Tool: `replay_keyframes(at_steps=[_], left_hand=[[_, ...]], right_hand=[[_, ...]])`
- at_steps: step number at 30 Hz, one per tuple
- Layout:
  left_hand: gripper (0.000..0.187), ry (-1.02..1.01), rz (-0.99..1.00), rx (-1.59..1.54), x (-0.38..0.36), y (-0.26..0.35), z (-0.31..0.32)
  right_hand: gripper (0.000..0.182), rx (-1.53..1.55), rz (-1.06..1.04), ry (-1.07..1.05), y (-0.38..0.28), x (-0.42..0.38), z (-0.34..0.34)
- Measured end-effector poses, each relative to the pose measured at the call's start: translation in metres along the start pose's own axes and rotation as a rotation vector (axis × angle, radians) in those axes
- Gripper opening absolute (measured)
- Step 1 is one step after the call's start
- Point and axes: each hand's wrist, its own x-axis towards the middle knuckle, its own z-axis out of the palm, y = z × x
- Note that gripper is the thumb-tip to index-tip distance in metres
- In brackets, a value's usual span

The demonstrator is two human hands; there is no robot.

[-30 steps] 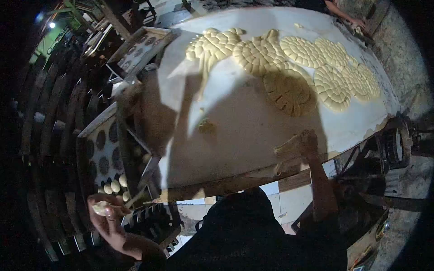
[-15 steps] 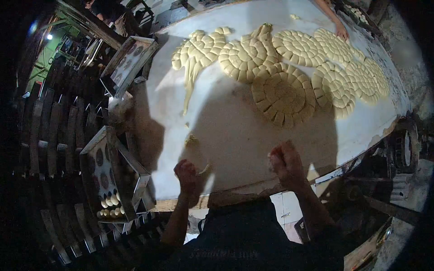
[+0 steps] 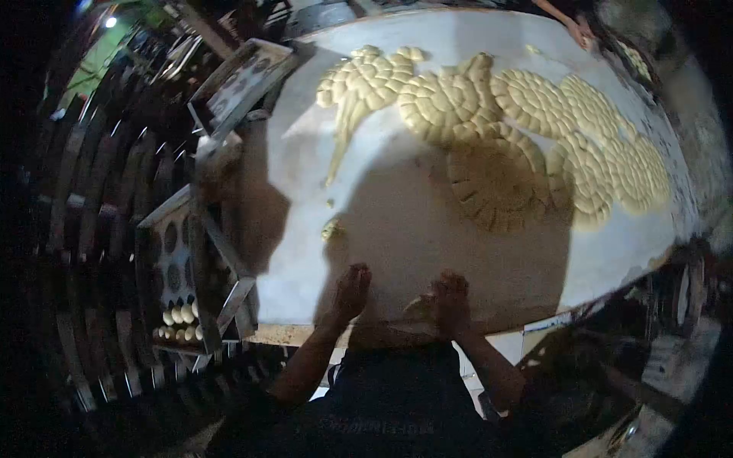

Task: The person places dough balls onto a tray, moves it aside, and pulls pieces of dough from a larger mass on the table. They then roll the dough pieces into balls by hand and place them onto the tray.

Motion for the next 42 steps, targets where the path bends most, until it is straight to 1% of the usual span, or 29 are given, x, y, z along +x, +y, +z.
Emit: replay_keyframes(at_steps=[2,4,6,7,8,9,11,12,14,16,17,19,21,22,24,26,27,28,30,32,33,34,36,37,38,39,40,41,42], left_hand=[[0.023,0.068,-0.01,0.058,-0.01,0.011,-0.019],[0.024,0.064,-0.045,0.174,-0.028,-0.008,-0.029],[0.027,0.022,0.169,0.527,-0.071,-0.079,-0.018],[0.028,0.017,0.42,0.814,-0.088,-0.106,-0.021],[0.028,0.046,0.405,0.829,-0.092,-0.114,-0.04],[0.029,-0.045,0.374,0.713,-0.097,-0.122,-0.061],[0.03,-0.13,0.337,0.6,-0.084,-0.127,-0.078],[0.027,0.064,0.154,0.385,-0.062,-0.125,-0.085],[0.024,0.24,-0.043,0.173,-0.025,-0.111,-0.091],[0.02,0.001,0.07,0.577,0.013,-0.058,-0.075],[0.019,-0.123,0.131,0.776,0.023,-0.044,-0.064],[0.022,-0.145,0.095,0.568,-0.001,-0.046,-0.018],[0.02,-0.025,0.382,0.543,-0.045,-0.058,-0.005],[0.02,-0.009,0.455,0.495,-0.069,-0.086,-0.005],[0.021,-0.357,0.285,0.829,-0.076,-0.112,-0.029],[0.022,-0.288,0.118,0.965,-0.024,-0.082,-0.082],[0.02,0.13,0.206,0.717,-0.003,-0.063,-0.105],[0.02,0.198,0.03,0.142,0.009,-0.095,-0.082],[0.02,0.159,-0.03,0.109,0.025,-0.105,-0.029],[0.017,0.04,0.338,0.599,0.021,-0.012,-0.046],[0.013,-0.065,0.402,0.767,0.005,-0.015,-0.034],[0.015,0.076,0.294,0.463,-0.019,-0.029,-0.017],[0.016,-0.118,0.286,0.443,-0.055,-0.058,-0.044],[0.017,-0.155,0.337,0.896,-0.061,-0.073,-0.06],[0.016,-0.51,-0.068,0.911,-0.054,-0.108,-0.064],[0.019,-0.144,-0.036,0.787,-0.036,-0.11,-0.084],[0.023,0.204,0.049,0.62,-0.012,-0.099,-0.108],[0.027,0.254,0.029,0.587,0.014,-0.082,-0.112],[0.025,0.274,-0.036,0.299,0.031,-0.089,-0.094]], right_hand=[[0.027,0.038,-0.29,-0.137,0.005,0.001,0.012],[0.028,0.434,-0.234,-0.135,-0.004,0.011,-0.016],[0.033,0.155,-0.449,-0.2,0.024,-0.018,0.01],[0.031,0.228,-0.406,-0.274,0.031,-0.033,0.019],[0.029,0.298,-0.35,-0.355,0.037,-0.037,0.019],[0.029,0.297,-0.375,-0.348,0.039,-0.022,0.009],[0.026,0.109,-0.603,-0.325,0.033,0.013,-0.024],[0.026,0.117,-0.611,-0.325,0.03,0.026,-0.015],[0.029,0.087,-0.512,-0.218,0.02,0.044,0.026],[0.03,0.069,-0.468,-0.18,0.006,0.044,0.066],[0.028,0.157,-0.388,-0.257,-0.016,0.032,0.088],[0.027,0.238,-0.315,-0.33,-0.032,-0.002,0.1],[0.028,0.346,-0.552,-0.214,-0.029,-0.034,0.101],[0.028,0.344,-0.556,-0.211,-0.02,-0.027,0.081],[0.032,-0.024,-0.609,-0.449,-0.006,0.01,0.021],[0.036,0.094,-0.378,-0.269,-0.007,0.052,0.025],[0.036,0.1,-0.369,-0.279,-0.008,0.052,0.06],[0.038,0.284,-0.194,-0.361,-0.012,0.052,0.112],[0.04,0.47,-0.005,-0.445,-0.023,0.03,0.153],[0.045,0.529,0.049,-0.442,-0.027,-0.005,0.16],[0.048,0.546,0.063,-0.436,-0.023,-0.016,0.157],[0.049,0.244,-0.398,-0.353,-0.008,-0.024,0.143],[0.049,-0.066,-0.652,-0.358,0.017,-0.016,0.093],[0.046,-0.058,-0.461,-0.454,0.02,0.019,0.062],[0.043,-0.076,-0.441,-0.333,0.023,0.049,0.053],[0.04,-0.094,-0.417,-0.216,0.022,0.077,0.046],[0.038,-0.069,-0.363,-0.215,0.003,0.111,0.037],[0.036,-0.045,-0.309,-0.214,-0.02,0.128,0.033],[0.036,-0.045,-0.304,-0.222,-0.036,0.121,0.038]])
